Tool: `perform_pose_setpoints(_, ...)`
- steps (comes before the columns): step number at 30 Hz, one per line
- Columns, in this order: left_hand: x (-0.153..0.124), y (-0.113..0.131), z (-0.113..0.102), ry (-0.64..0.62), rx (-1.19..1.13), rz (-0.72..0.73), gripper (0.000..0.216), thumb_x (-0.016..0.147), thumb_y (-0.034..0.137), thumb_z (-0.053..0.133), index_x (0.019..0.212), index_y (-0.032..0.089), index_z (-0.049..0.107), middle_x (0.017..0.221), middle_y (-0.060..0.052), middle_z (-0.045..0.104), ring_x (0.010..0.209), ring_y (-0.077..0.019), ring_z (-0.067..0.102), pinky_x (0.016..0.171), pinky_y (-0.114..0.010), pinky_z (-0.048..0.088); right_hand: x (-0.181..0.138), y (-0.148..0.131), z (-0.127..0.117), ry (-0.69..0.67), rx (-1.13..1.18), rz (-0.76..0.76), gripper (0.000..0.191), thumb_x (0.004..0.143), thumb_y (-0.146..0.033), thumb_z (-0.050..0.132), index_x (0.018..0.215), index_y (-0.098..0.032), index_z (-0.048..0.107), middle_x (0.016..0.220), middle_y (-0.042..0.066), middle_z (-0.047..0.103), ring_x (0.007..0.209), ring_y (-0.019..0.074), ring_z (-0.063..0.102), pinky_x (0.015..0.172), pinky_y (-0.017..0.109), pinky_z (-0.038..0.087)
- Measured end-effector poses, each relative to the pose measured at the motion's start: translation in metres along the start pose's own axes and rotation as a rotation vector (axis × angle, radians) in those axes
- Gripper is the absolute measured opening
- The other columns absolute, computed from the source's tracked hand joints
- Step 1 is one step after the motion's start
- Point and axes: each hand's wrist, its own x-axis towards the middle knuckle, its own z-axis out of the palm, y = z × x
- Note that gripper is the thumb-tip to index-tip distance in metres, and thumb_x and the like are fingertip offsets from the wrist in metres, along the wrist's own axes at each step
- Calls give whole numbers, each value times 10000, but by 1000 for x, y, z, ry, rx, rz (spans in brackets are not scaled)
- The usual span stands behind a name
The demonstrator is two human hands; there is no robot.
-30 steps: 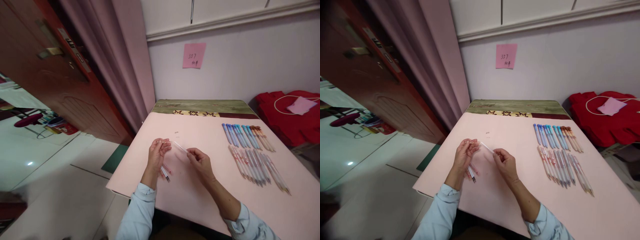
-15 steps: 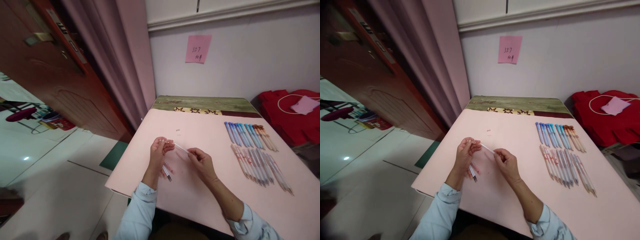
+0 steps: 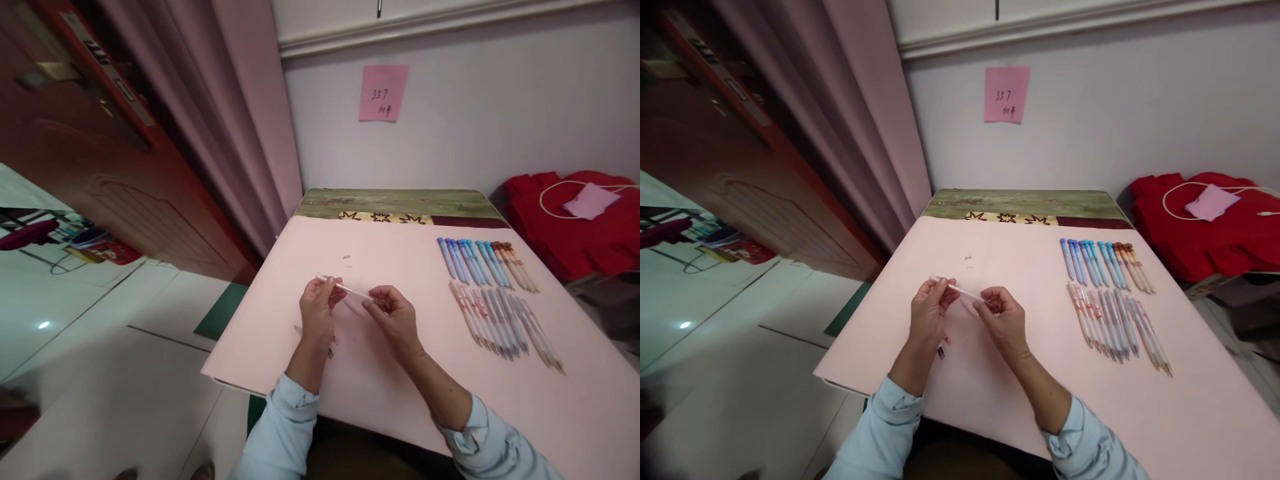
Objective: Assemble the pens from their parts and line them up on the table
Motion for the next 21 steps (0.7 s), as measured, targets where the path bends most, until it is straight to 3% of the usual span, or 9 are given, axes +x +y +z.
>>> perform_pose_setpoints(5,-10,0,6,17,-95,-114,312,681,258,824,853,148,588,859,-48,712,698,-97,649,724,-247,538,-2,-8,1,7,-8,-30,302,731,-443,747,875,-207,623,794,22,650,622,138,565,564,260,472)
perform_pose_setpoints(13,-18,-3,12,11,-53,-95,320,684,288,827,852,147,595,872,-56,723,700,-105,663,742,-266,551,-3,-15,1,29,13,-35,344,740,-521,729,803,-196,637,709,21,657,569,140,570,539,263,479)
perform_pose_setpoints(18,-22,-4,14,-20,-20,-68,345,705,315,810,893,149,574,881,-71,728,693,-111,668,733,-273,551,-2,-14,-3,-45,-54,33,494,862,-609,546,630,-183,641,553,20,608,459,128,527,499,261,449)
perform_pose_setpoints(21,-22,-4,13,-15,22,-25,364,711,352,800,890,157,551,864,-73,729,683,-118,670,731,-287,552,-2,-13,-3,-72,-67,9,463,866,-612,536,784,-183,687,579,12,614,473,133,534,510,262,462)
